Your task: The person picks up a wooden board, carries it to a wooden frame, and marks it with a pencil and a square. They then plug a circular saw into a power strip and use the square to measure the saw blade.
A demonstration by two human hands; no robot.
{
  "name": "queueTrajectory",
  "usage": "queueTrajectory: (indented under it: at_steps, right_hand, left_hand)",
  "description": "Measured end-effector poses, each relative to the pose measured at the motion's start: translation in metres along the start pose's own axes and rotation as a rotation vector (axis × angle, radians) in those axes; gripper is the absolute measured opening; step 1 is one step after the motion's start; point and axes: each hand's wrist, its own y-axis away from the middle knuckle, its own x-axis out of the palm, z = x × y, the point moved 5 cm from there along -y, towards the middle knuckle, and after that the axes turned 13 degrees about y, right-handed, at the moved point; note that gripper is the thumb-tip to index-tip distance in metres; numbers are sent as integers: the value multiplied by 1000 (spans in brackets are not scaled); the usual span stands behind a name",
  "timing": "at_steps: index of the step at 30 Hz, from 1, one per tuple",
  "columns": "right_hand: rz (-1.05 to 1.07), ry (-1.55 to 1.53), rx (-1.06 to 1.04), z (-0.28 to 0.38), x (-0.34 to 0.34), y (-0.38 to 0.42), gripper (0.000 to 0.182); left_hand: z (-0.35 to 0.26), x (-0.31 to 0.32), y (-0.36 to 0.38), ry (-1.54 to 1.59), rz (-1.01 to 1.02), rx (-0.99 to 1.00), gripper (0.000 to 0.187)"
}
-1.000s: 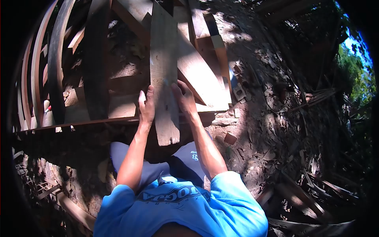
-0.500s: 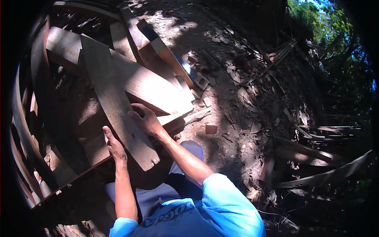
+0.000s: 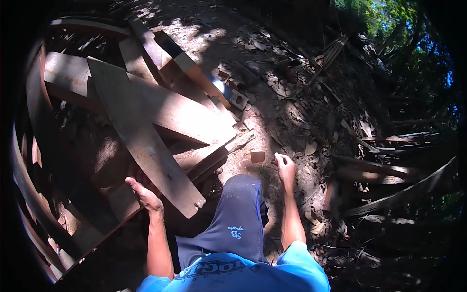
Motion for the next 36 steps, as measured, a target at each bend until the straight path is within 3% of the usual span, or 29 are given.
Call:
queueTrajectory:
  at_steps: [1, 2, 3, 5, 7, 8, 9, 11, 12, 13, 14, 16, 17, 20, 22, 24, 25, 26, 27, 29, 31, 32, 33, 34, 36]
  right_hand:
    - [-139, 31, 49, -22, -10, -16, 34]
    - [-35, -130, 133, -54, -4, -35, 35]
    - [67, -65, 200, -63, 0, -44, 36]
    - [116, -55, 154, -102, 35, -74, 35]
    - [273, -131, 222, -148, 94, -113, 38]
    - [301, -22, 138, -164, 124, -140, 38]
    - [329, 87, 57, -172, 150, -163, 38]
    - [378, -98, 156, -153, 196, -200, 38]
    - [479, 46, -20, -147, 221, -227, 37]
    - [487, -32, 82, -145, 251, -247, 36]
    - [485, 22, 13, -129, 270, -268, 36]
    - [488, 52, -124, -104, 308, -305, 36]
    - [490, 23, -181, -98, 329, -320, 36]
    - [482, 124, -271, -54, 338, -336, 34]
    - [557, 211, -244, -36, 334, -330, 34]
    - [648, 147, -263, -68, 348, -320, 29]
    - [791, 68, -206, -80, 344, -307, 28]
    - [897, 166, -131, -54, 303, -285, 28]
    - [978, 305, -159, -33, 265, -269, 31]
    - [1105, 284, -6, -2, 195, -233, 36]
    - [1196, 338, 159, 4, 137, -199, 38]
    - [1210, 287, 249, 33, 95, -176, 38]
    - [1249, 298, 66, 3, 90, -160, 42]
    - [1279, 457, -102, 23, 56, -138, 47]
    - [1212, 768, -370, 74, -17, -94, 57]
  left_hand:
    - [-12, 10, 3, 55, 14, -43, 86]
    - [-24, 21, 7, 110, 26, -87, 86]
    - [-36, 31, 10, 163, 35, -131, 86]
    - [-26, 18, 13, 44, -139, 52, 93]
    - [-31, 28, 9, 351, -59, -303, 96]
    - [-39, 42, 11, 352, -70, -338, 96]
    - [-39, 37, 9, 322, -143, -349, 93]
    - [-38, 35, 9, 411, -261, -368, 87]
    - [-39, 37, 8, 407, -306, -343, 83]
    - [-38, 35, 8, 417, -356, -311, 80]
    - [-34, 8, 5, 347, -367, -219, 72]
    - [-34, 20, 2, 234, -36, -149, 66]
    - [-35, 18, 5, 442, 493, -313, 65]
    - [-33, -4, 14, 296, -481, -95, 76]
    - [-33, 20, 12, 338, -468, -138, 81]
    - [-35, 17, 12, 396, -470, -209, 89]
    - [-34, 22, 7, 493, -192, -310, 89]
    - [-38, 25, 7, 436, -262, -330, 90]
    - [-41, 13, 7, 432, -124, -417, 91]
    - [-61, -21, 22, 296, -585, -361, 83]
    - [-93, -61, 54, 115, -616, -351, 52]
    - [-122, -60, 82, 171, -538, -287, 42]
    - [-133, -79, 110, 90, -653, -394, 50]
    - [-150, -77, 131, -167, -870, -669, 49]
    - [-168, -93, 204, -413, -595, -1026, 53]
